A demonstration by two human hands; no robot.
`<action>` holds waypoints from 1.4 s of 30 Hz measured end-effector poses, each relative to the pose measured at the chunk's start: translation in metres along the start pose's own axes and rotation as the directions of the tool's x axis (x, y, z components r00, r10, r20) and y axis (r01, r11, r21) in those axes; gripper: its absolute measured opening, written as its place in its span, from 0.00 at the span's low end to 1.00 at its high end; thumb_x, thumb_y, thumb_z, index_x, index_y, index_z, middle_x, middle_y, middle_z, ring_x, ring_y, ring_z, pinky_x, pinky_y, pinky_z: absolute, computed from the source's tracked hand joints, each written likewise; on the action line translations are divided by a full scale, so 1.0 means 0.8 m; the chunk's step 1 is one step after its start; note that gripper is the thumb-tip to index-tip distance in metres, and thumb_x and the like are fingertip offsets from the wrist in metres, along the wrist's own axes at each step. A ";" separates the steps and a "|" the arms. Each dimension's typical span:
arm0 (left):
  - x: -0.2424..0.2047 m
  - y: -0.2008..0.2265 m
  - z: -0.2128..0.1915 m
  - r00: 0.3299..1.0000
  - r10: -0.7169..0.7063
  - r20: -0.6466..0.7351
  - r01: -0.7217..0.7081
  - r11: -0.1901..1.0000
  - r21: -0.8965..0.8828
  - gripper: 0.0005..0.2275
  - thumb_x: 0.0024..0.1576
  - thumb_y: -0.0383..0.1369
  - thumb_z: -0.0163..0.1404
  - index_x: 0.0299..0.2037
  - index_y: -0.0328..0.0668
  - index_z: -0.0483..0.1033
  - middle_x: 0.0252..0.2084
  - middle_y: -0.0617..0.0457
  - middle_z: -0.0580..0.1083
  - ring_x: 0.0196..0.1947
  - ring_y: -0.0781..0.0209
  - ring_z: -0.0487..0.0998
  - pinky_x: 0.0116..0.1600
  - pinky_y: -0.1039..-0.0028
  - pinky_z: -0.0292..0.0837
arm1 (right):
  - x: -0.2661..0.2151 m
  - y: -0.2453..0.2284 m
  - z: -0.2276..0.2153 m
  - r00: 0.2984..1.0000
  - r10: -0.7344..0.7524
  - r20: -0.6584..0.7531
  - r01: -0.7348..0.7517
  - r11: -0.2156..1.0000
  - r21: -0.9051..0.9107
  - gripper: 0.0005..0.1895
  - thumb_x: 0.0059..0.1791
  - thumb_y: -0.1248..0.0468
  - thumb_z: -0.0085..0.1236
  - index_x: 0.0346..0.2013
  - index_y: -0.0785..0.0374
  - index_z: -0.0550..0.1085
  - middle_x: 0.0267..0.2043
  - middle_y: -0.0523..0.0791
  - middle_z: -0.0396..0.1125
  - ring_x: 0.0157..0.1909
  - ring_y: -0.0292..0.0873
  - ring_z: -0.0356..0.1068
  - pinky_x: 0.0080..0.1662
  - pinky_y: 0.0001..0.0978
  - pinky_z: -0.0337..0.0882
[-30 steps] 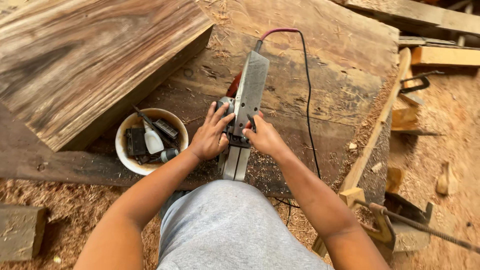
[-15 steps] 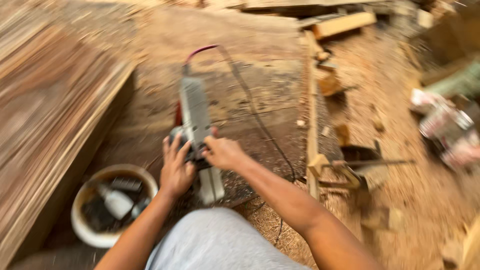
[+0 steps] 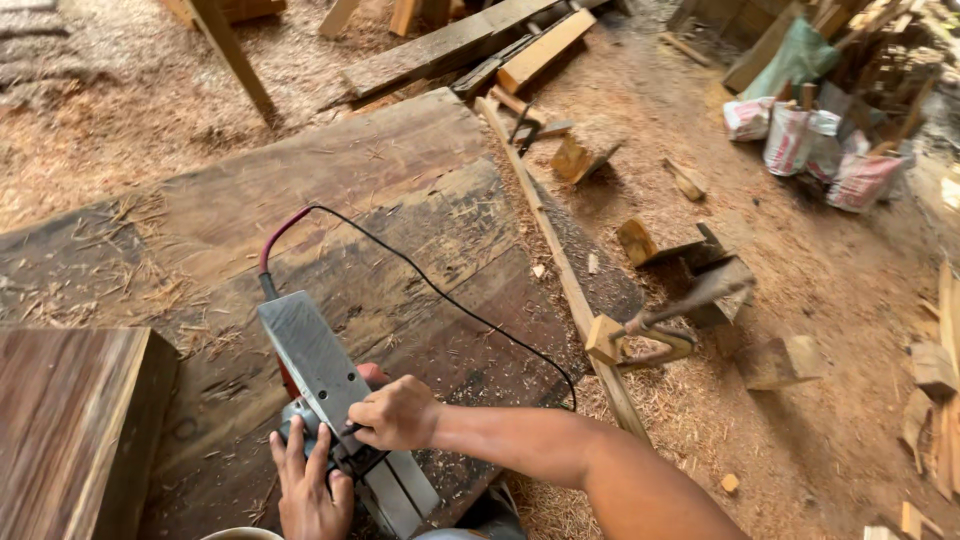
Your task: The person repeatedly adjusts a handheld electric planer on a workbench using a small wrench. They loosen and tighten screws on the planer's base plate, remove and replace a blade cartridge, and reposition the tool several times. The planer is not used to cut wood during the clip.
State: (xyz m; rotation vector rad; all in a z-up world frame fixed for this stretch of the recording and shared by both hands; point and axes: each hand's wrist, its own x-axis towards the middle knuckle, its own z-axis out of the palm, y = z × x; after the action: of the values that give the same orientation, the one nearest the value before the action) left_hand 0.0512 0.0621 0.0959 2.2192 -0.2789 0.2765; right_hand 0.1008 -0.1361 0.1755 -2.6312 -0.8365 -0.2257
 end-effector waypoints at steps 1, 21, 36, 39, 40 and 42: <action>0.000 -0.001 -0.002 1.000 0.006 0.001 -0.006 1.000 -0.005 0.28 0.46 0.32 0.47 0.62 0.45 0.70 0.74 0.38 0.56 0.75 0.23 0.48 0.65 0.46 0.63 | 0.000 0.001 0.000 1.000 -0.013 0.000 0.013 1.000 0.010 0.11 0.45 0.55 0.63 0.29 0.55 0.71 0.27 0.43 0.71 0.31 0.48 0.75 0.32 0.43 0.72; 0.002 0.022 -0.053 0.986 -0.081 0.145 0.076 0.996 0.044 0.31 0.47 0.27 0.45 0.67 0.41 0.66 0.76 0.37 0.55 0.76 0.32 0.51 0.75 0.51 0.55 | 0.109 0.027 -0.042 0.489 -0.868 0.083 0.751 0.468 0.466 0.10 0.47 0.59 0.63 0.26 0.53 0.70 0.27 0.39 0.63 0.33 0.42 0.69 0.40 0.41 0.67; 0.006 0.043 -0.021 0.992 -0.092 0.086 0.103 0.986 -0.134 0.29 0.49 0.29 0.46 0.67 0.42 0.64 0.77 0.39 0.50 0.78 0.28 0.38 0.76 0.46 0.46 | 0.036 -0.021 -0.084 0.819 0.235 0.523 -0.447 0.834 0.324 0.11 0.51 0.59 0.56 0.40 0.65 0.74 0.32 0.55 0.74 0.34 0.53 0.76 0.38 0.44 0.72; 0.005 0.041 -0.020 0.988 -0.105 0.111 0.120 0.982 -0.144 0.29 0.50 0.30 0.46 0.67 0.42 0.63 0.76 0.39 0.50 0.77 0.27 0.38 0.76 0.46 0.46 | 0.022 -0.025 -0.067 0.811 0.309 0.497 -0.500 0.807 0.314 0.11 0.51 0.59 0.55 0.40 0.66 0.73 0.31 0.55 0.74 0.32 0.52 0.76 0.37 0.43 0.72; 0.003 0.042 -0.019 0.991 -0.092 0.100 0.105 0.985 -0.138 0.29 0.50 0.30 0.46 0.67 0.42 0.63 0.76 0.39 0.50 0.77 0.27 0.38 0.76 0.46 0.46 | 0.018 -0.027 -0.062 0.803 0.346 0.486 -0.519 0.807 0.282 0.11 0.51 0.59 0.55 0.40 0.66 0.74 0.31 0.55 0.73 0.32 0.51 0.75 0.37 0.43 0.72; 0.003 0.039 -0.021 0.996 -0.066 0.067 0.074 0.990 -0.123 0.29 0.50 0.30 0.47 0.67 0.42 0.63 0.76 0.39 0.50 0.77 0.27 0.38 0.76 0.45 0.45 | 0.021 -0.027 -0.054 0.815 0.343 0.467 -0.502 0.821 0.272 0.11 0.52 0.59 0.54 0.40 0.66 0.73 0.31 0.54 0.73 0.32 0.50 0.75 0.37 0.43 0.71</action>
State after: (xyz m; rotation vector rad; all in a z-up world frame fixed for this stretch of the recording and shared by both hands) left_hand 0.0429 0.0559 0.1298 2.1110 -0.2456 0.1470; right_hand 0.1003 -0.1283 0.2262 -2.4218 -0.3124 0.5657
